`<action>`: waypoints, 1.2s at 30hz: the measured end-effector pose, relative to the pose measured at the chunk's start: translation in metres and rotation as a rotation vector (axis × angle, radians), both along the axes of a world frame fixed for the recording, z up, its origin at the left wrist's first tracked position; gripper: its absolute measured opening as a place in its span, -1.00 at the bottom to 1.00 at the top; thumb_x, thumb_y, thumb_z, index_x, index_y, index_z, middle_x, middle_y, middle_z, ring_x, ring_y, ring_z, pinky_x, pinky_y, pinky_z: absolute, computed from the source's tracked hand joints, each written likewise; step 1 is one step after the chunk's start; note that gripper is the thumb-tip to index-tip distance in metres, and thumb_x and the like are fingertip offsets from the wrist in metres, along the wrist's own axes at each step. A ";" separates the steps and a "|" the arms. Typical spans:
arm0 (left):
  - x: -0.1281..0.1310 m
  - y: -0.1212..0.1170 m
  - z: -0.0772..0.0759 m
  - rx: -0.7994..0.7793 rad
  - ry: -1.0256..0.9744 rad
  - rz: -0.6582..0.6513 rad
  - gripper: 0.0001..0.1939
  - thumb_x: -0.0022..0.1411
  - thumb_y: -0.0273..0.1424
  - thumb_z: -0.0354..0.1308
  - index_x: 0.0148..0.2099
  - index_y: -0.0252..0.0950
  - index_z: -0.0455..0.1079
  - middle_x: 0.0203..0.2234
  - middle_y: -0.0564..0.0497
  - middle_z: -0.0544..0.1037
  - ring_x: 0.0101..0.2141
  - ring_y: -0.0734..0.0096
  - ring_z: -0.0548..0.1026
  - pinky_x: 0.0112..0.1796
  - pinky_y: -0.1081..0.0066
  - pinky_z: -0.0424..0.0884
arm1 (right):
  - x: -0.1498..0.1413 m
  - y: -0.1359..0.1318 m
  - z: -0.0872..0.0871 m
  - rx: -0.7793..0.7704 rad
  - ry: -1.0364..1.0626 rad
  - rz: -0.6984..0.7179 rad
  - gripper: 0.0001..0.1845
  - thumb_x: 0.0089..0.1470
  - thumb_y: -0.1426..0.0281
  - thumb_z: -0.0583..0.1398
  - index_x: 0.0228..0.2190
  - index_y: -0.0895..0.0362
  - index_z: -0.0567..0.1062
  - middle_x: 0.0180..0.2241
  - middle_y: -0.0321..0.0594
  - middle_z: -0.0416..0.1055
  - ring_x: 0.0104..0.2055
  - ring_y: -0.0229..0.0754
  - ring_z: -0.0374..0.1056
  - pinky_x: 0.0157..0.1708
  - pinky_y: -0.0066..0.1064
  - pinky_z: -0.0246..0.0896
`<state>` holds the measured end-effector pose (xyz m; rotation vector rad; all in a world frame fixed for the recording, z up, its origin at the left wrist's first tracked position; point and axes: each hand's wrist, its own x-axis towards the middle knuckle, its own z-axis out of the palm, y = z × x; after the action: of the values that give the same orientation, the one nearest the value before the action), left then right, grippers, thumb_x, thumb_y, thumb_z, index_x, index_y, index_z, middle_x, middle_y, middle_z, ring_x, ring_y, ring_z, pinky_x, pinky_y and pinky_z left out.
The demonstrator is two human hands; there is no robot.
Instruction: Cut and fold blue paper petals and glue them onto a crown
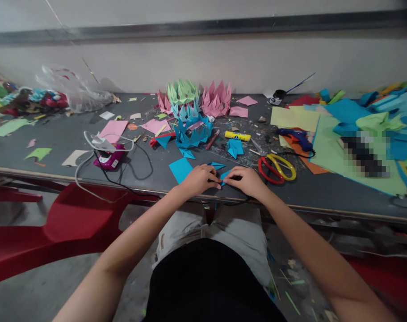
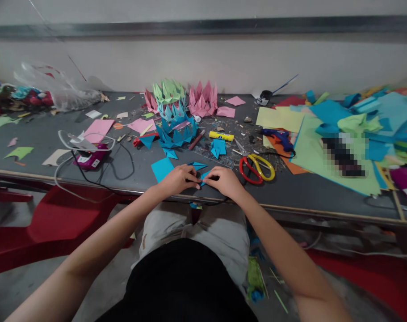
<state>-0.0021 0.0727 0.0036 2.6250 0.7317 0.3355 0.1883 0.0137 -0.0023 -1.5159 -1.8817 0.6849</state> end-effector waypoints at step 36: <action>-0.013 -0.026 -0.002 0.333 -0.026 -0.225 -0.64 0.23 -0.24 -0.05 -0.13 -0.35 0.45 -0.16 -0.13 0.53 -0.08 0.21 0.44 -0.14 0.27 0.37 | -0.007 -0.001 -0.003 0.019 -0.089 -0.060 -0.86 -0.03 0.37 0.21 -0.56 0.11 0.50 -0.52 -0.26 0.40 -0.44 -0.23 0.32 -0.44 -0.43 0.12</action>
<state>-0.0154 0.0465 0.0018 2.9724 0.3913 0.4572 0.1813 0.0131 -0.0053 -1.6075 -1.8944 0.5801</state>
